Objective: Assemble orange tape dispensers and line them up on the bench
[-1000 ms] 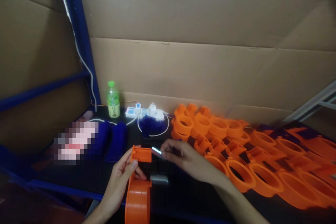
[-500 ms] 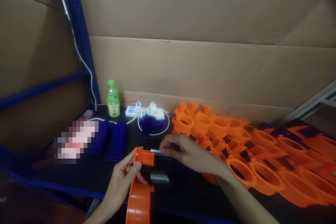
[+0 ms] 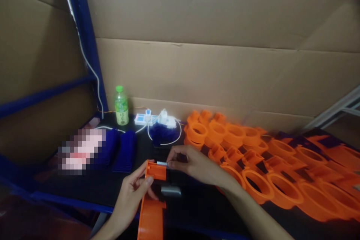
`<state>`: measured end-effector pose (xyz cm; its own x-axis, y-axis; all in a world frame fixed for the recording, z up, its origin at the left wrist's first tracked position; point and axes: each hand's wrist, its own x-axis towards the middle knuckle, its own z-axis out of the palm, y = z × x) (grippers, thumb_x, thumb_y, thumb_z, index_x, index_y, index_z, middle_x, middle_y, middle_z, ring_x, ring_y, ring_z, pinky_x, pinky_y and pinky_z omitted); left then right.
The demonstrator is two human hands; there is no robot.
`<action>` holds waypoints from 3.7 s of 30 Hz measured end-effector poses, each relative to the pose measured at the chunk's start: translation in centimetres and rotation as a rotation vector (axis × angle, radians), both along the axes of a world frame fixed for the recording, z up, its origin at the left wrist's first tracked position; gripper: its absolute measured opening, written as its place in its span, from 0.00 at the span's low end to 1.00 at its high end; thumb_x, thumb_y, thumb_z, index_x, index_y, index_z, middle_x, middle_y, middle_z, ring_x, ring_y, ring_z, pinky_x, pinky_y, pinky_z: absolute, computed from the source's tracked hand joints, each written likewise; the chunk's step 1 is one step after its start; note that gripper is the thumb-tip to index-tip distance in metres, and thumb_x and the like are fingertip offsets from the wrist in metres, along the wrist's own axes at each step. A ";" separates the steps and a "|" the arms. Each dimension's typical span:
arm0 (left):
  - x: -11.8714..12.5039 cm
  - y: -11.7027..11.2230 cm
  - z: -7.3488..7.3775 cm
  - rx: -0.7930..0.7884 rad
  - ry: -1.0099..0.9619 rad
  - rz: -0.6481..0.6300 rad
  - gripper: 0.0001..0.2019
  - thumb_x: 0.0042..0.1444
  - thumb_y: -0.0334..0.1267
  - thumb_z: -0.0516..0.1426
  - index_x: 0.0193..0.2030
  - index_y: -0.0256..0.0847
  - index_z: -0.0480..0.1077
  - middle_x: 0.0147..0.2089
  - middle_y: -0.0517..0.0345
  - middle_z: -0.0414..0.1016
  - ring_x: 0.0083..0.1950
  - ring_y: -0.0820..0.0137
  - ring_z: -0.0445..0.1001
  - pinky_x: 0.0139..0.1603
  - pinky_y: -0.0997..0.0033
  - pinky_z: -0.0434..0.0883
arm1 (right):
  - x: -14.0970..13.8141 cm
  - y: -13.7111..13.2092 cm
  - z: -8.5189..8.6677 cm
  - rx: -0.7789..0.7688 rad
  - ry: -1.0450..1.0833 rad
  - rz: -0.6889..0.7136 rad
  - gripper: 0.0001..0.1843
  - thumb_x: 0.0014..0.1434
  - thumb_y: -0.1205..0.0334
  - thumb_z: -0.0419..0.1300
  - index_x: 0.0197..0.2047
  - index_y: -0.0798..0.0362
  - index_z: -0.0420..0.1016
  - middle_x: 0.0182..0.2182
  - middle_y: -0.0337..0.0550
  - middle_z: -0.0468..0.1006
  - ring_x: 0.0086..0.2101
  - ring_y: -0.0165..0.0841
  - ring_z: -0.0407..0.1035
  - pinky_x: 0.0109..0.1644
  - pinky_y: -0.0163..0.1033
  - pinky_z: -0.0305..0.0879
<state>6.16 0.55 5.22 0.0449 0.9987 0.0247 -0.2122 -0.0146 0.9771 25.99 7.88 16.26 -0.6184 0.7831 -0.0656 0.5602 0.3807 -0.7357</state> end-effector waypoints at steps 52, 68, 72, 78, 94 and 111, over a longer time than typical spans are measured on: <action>0.3 0.2 0.8 -0.002 -0.109 0.123 0.19 0.60 0.46 0.58 0.54 0.39 0.71 0.19 0.63 0.75 0.23 0.70 0.74 0.35 0.72 0.71 | 3.2 -0.2 -3.8 0.651 -0.484 0.023 0.07 0.58 0.65 0.63 0.42 0.50 0.76 0.41 0.43 0.75 0.36 0.33 0.71 0.37 0.37 0.63; 0.4 0.5 0.2 0.035 -0.118 0.072 0.15 0.61 0.43 0.58 0.52 0.42 0.69 0.22 0.65 0.75 0.21 0.72 0.75 0.30 0.76 0.69 | 2.8 -1.2 -0.8 0.539 -0.245 0.052 0.09 0.63 0.60 0.59 0.46 0.49 0.76 0.42 0.43 0.76 0.40 0.34 0.71 0.43 0.38 0.66; 0.5 0.6 0.0 0.047 -0.110 0.047 0.15 0.59 0.43 0.59 0.51 0.42 0.68 0.23 0.66 0.75 0.21 0.72 0.75 0.27 0.76 0.70 | 0.9 -1.8 0.2 0.578 -0.224 0.160 0.10 0.64 0.61 0.58 0.48 0.48 0.76 0.43 0.42 0.76 0.44 0.34 0.70 0.43 0.36 0.65; 0.5 0.7 -0.3 0.059 -0.106 0.020 0.14 0.58 0.42 0.61 0.49 0.43 0.68 0.35 0.60 0.78 0.21 0.75 0.75 0.23 0.78 0.69 | -1.9 -2.3 -0.9 0.762 -0.301 0.160 0.09 0.64 0.61 0.59 0.46 0.50 0.77 0.39 0.42 0.76 0.41 0.32 0.69 0.33 0.35 0.60; 0.4 0.7 -0.3 0.055 -0.209 0.013 0.13 0.61 0.42 0.58 0.50 0.42 0.68 0.23 0.63 0.75 0.21 0.73 0.74 0.27 0.77 0.68 | -2.9 -0.2 -1.3 0.746 -0.220 0.174 0.13 0.69 0.57 0.53 0.48 0.48 0.77 0.40 0.41 0.77 0.42 0.31 0.69 0.39 0.34 0.64; 0.4 0.6 0.1 0.065 -0.228 -0.004 0.11 0.63 0.40 0.56 0.51 0.42 0.68 0.24 0.64 0.76 0.22 0.71 0.75 0.32 0.73 0.70 | -4.7 12.3 -5.4 0.673 -0.428 0.382 0.14 0.58 0.71 0.60 0.44 0.50 0.81 0.42 0.44 0.78 0.45 0.32 0.71 0.47 0.33 0.64</action>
<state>6.56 1.11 5.37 0.0351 0.9944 0.0992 -0.4272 -0.0748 0.9010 21.32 20.15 10.88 -0.8736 0.4842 0.0491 0.4824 0.8748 -0.0445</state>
